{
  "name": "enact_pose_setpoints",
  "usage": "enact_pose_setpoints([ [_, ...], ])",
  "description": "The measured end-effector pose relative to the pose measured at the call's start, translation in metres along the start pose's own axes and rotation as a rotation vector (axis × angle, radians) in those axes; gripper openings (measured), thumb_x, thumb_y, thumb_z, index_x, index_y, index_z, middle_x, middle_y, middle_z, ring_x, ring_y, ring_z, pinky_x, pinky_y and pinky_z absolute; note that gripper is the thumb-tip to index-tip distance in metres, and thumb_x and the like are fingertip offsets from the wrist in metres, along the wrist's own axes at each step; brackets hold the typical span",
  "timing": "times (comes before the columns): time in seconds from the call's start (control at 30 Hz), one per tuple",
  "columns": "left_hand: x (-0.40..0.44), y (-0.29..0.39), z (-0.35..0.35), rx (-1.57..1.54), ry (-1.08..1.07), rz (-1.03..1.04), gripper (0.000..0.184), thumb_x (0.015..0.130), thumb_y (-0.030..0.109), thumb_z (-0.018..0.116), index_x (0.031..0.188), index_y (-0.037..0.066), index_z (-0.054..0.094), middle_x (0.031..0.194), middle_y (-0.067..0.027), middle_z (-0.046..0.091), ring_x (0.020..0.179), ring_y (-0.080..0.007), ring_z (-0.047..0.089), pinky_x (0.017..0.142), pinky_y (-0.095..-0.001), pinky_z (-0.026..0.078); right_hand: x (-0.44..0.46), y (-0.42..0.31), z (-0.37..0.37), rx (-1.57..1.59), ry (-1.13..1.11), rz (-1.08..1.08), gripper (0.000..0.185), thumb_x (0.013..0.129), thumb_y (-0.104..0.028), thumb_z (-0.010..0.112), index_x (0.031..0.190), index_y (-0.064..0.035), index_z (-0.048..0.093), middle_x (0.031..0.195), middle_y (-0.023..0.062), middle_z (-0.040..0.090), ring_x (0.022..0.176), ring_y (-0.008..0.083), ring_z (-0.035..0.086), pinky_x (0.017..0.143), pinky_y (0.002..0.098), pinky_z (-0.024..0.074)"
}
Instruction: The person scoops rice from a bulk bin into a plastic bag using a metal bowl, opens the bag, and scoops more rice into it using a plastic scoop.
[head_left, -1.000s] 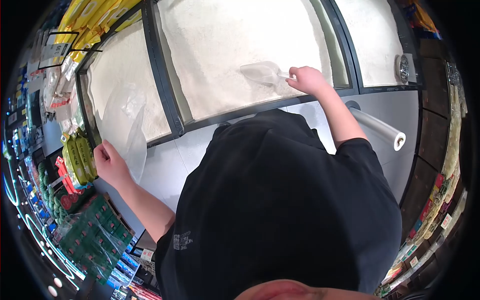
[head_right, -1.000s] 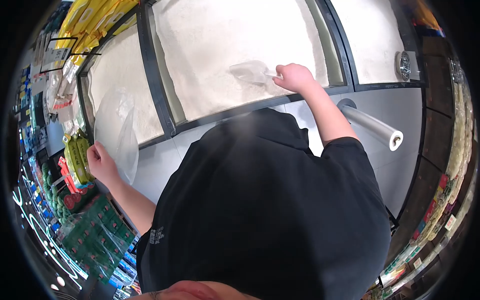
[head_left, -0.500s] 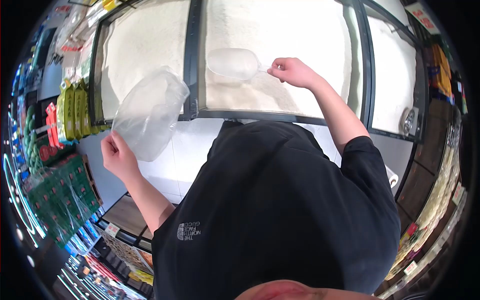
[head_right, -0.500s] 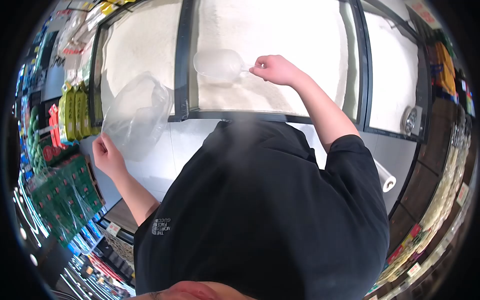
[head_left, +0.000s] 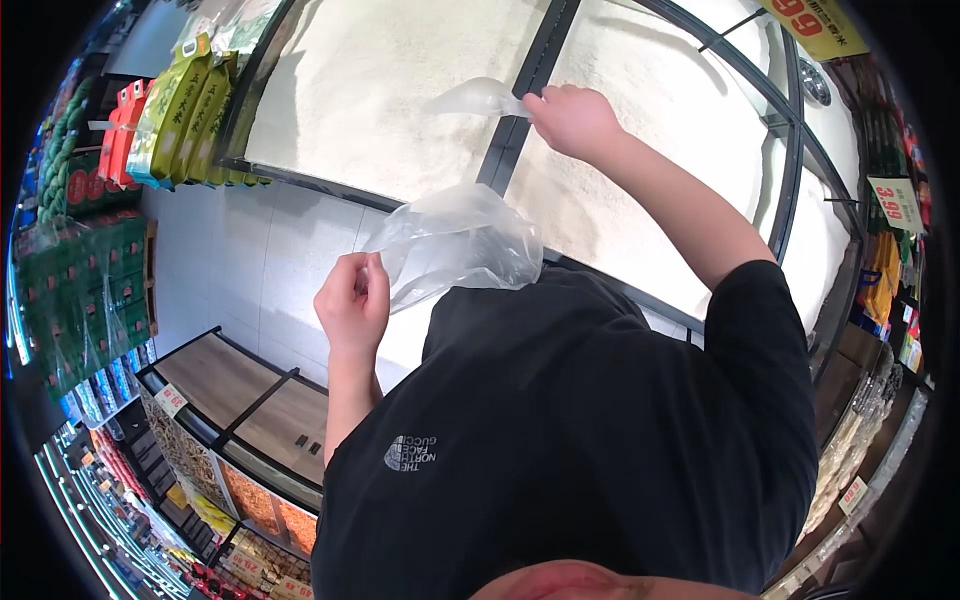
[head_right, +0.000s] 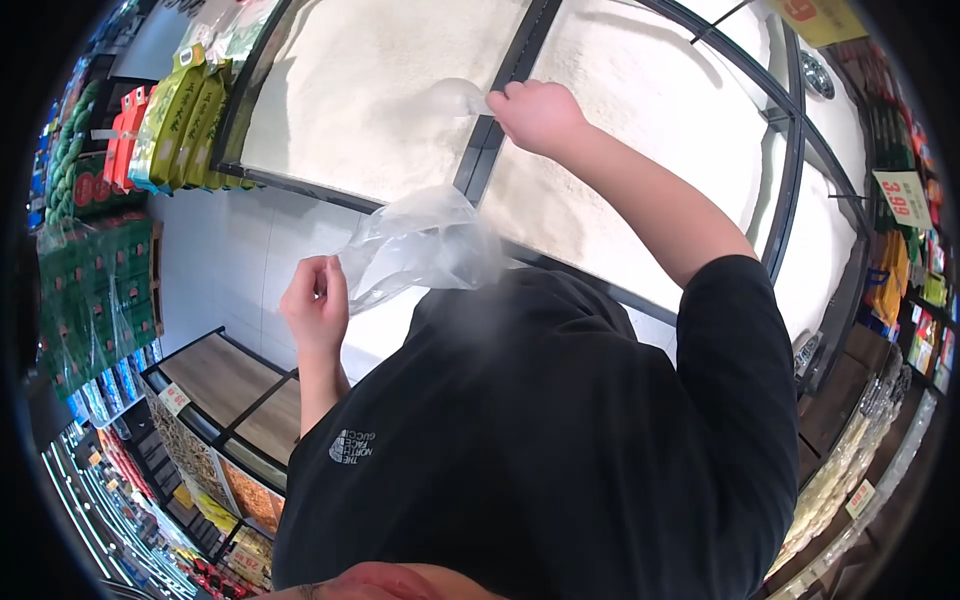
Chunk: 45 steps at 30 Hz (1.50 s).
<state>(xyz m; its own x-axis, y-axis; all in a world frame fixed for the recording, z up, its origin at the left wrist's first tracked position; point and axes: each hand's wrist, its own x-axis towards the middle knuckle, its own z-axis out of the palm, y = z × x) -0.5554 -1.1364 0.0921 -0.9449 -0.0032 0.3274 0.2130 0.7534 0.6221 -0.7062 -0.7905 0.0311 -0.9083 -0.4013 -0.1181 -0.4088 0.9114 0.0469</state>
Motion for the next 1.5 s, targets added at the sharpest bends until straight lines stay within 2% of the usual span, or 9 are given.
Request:
enact_pose_setpoints([
  [0.13,0.015,-0.01,0.007,-0.025,-0.071,0.014,0.012,0.091,0.01,0.073,0.083,0.006,0.065,0.053,-0.0029,0.049,0.044,-0.012,0.045,0.045,-0.0272,0.036,-0.039,0.015,0.029,0.202,0.052,0.199,0.026,0.097,-0.036,0.063,0.112,-0.0154,0.063,0.088,0.0088,0.066,0.081,0.0286,0.069,0.066,0.0439,0.0558],
  [0.33,0.044,-0.003,0.024,0.027,-0.171,0.016,0.011,0.093,0.015,0.073,0.089,0.008,0.066,0.053,-0.0028,0.049,0.043,-0.0147,0.046,0.045,-0.0307,0.037,-0.172,0.037,0.087,0.612,-0.036,0.729,0.041,0.095,-0.048,0.063,0.116,-0.0139,0.066,0.084,0.0123,0.072,0.081,0.0329,0.071,0.071,0.0445,0.0557],
  [0.43,0.058,0.004,0.034,0.041,-0.186,0.001,0.012,0.093,0.017,0.074,0.092,0.008,0.066,0.052,-0.0028,0.048,0.044,-0.0149,0.045,0.046,-0.0311,0.037,-0.248,0.042,0.121,0.706,-0.078,0.936,0.044,0.093,-0.052,0.064,0.112,-0.0123,0.069,0.082,0.0144,0.073,0.081,0.0344,0.072,0.074,0.0435,0.0562],
  [0.53,0.07,0.021,0.044,0.088,-0.188,0.073,0.014,0.092,0.019,0.075,0.093,0.008,0.067,0.052,-0.0022,0.046,0.045,-0.013,0.043,0.047,-0.0304,0.037,-0.303,0.051,0.132,0.668,-0.236,1.019,0.046,0.093,-0.054,0.064,0.109,-0.0113,0.071,0.087,0.0163,0.074,0.084,0.0352,0.072,0.077,0.0441,0.0569],
  [0.7,0.071,0.055,0.062,0.177,-0.269,-0.021,0.018,0.094,0.022,0.073,0.092,0.006,0.067,0.053,-0.0011,0.044,0.049,-0.0107,0.039,0.049,-0.0288,0.036,-0.348,0.059,0.16,0.613,-0.375,0.93,0.049,0.095,-0.057,0.058,0.105,-0.0117,0.072,0.091,0.0162,0.075,0.092,0.0349,0.072,0.083,0.0462,0.0569],
  [0.93,0.046,0.088,0.078,0.267,-0.266,0.013,0.018,0.096,0.024,0.071,0.092,0.006,0.067,0.054,-0.0011,0.046,0.048,-0.0116,0.042,0.049,-0.03,0.037,-0.31,0.054,0.168,0.535,-0.439,0.65,0.047,0.097,-0.052,0.055,0.099,-0.0078,0.072,0.091,0.0163,0.074,0.091,0.0356,0.072,0.079,0.0482,0.0578],
  [1.17,0.025,0.101,0.094,0.305,-0.257,-0.001,0.018,0.095,0.023,0.071,0.091,0.006,0.067,0.054,-0.0025,0.048,0.048,-0.0133,0.044,0.049,-0.0319,0.038,-0.278,0.057,0.163,0.551,-0.563,0.557,0.047,0.099,-0.048,0.054,0.107,-0.0067,0.074,0.107,0.0158,0.075,0.104,0.0332,0.071,0.089,0.046,0.0576],
  [1.33,0.008,0.103,0.103,0.311,-0.279,0.003,0.018,0.095,0.023,0.069,0.089,0.006,0.066,0.054,-0.0045,0.05,0.047,-0.0159,0.048,0.048,-0.0347,0.039,-0.241,0.038,0.19,0.693,-0.588,0.489,0.046,0.098,-0.044,0.053,0.113,-0.0062,0.075,0.116,0.0176,0.073,0.112,0.0337,0.068,0.095,0.046,0.0551],
  [1.5,-0.005,0.111,0.106,0.327,-0.293,-0.012,0.018,0.096,0.023,0.068,0.088,0.008,0.064,0.055,-0.0065,0.053,0.047,-0.0199,0.052,0.048,-0.0367,0.041,-0.204,0.011,0.225,0.863,-0.59,0.422,0.054,0.097,-0.046,0.051,0.113,0.0001,0.074,0.116,0.0224,0.072,0.11,0.0375,0.068,0.097,0.0477,0.0534],
])
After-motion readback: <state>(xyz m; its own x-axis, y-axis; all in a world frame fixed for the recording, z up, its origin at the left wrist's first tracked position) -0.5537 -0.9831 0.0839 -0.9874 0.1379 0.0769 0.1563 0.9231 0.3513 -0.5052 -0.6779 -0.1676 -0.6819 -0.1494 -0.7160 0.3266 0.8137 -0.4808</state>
